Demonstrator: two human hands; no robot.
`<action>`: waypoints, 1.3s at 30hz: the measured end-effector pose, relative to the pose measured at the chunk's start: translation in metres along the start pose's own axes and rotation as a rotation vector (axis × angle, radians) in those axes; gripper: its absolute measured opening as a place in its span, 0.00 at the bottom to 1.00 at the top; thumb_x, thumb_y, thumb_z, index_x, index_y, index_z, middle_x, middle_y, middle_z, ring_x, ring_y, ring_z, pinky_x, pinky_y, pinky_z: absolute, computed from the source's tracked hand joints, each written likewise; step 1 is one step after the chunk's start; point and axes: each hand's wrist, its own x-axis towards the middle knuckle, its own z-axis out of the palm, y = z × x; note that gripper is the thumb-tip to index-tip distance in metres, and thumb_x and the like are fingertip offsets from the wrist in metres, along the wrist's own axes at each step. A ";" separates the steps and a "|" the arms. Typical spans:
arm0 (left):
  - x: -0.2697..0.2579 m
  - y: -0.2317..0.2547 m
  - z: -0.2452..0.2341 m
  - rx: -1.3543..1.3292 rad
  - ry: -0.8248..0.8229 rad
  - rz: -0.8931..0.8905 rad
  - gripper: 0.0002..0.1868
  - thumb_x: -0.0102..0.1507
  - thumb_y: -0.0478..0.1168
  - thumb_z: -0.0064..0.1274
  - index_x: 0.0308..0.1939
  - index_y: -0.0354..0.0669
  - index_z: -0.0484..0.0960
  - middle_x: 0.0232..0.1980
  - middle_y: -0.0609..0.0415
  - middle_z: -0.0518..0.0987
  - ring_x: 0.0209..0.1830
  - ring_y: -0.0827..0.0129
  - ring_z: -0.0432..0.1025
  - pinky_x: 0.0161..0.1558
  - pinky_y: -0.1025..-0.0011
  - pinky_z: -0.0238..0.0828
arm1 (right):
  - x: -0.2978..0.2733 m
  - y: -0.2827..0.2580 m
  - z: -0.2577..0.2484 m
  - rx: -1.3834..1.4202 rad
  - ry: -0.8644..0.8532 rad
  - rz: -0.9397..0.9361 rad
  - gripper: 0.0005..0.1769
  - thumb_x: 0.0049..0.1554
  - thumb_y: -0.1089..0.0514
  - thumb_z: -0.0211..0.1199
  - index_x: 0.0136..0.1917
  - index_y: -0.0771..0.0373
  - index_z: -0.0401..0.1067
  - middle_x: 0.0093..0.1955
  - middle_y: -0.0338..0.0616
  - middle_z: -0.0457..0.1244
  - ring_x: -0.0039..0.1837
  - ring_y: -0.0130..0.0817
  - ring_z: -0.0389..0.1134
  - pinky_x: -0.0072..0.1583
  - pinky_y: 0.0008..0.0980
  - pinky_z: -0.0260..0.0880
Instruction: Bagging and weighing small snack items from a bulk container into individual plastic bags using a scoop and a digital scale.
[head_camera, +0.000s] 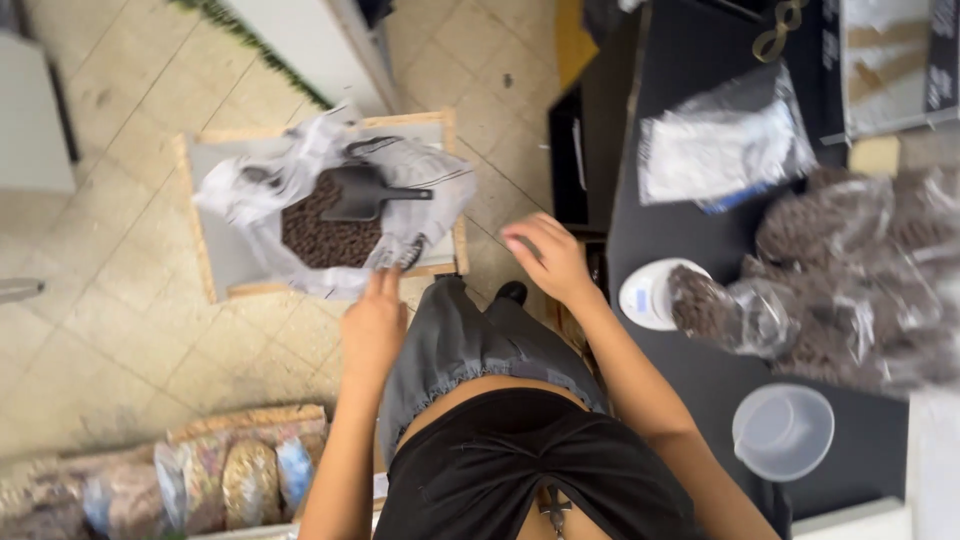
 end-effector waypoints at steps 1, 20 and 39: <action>-0.004 -0.003 0.009 -0.011 0.004 -0.033 0.32 0.59 0.38 0.57 0.69 0.49 0.69 0.63 0.51 0.74 0.37 0.51 0.82 0.36 0.56 0.82 | 0.017 0.006 0.019 0.015 -0.028 -0.014 0.08 0.65 0.58 0.59 0.52 0.59 0.79 0.45 0.43 0.71 0.48 0.45 0.72 0.54 0.43 0.73; -0.017 -0.036 0.044 -0.102 0.112 0.298 0.22 0.59 0.43 0.56 0.58 0.54 0.79 0.65 0.56 0.72 0.43 0.61 0.78 0.41 0.66 0.73 | 0.082 0.142 0.292 -0.634 -1.005 0.448 0.22 0.67 0.55 0.49 0.73 0.60 0.63 0.66 0.56 0.63 0.67 0.56 0.63 0.66 0.64 0.51; 0.007 -0.040 0.020 -0.194 0.045 0.392 0.19 0.62 0.40 0.54 0.59 0.47 0.79 0.62 0.49 0.75 0.46 0.55 0.79 0.45 0.62 0.73 | 0.088 0.051 0.097 -0.130 -0.788 0.315 0.22 0.66 0.56 0.54 0.72 0.59 0.67 0.62 0.61 0.65 0.63 0.66 0.66 0.63 0.60 0.67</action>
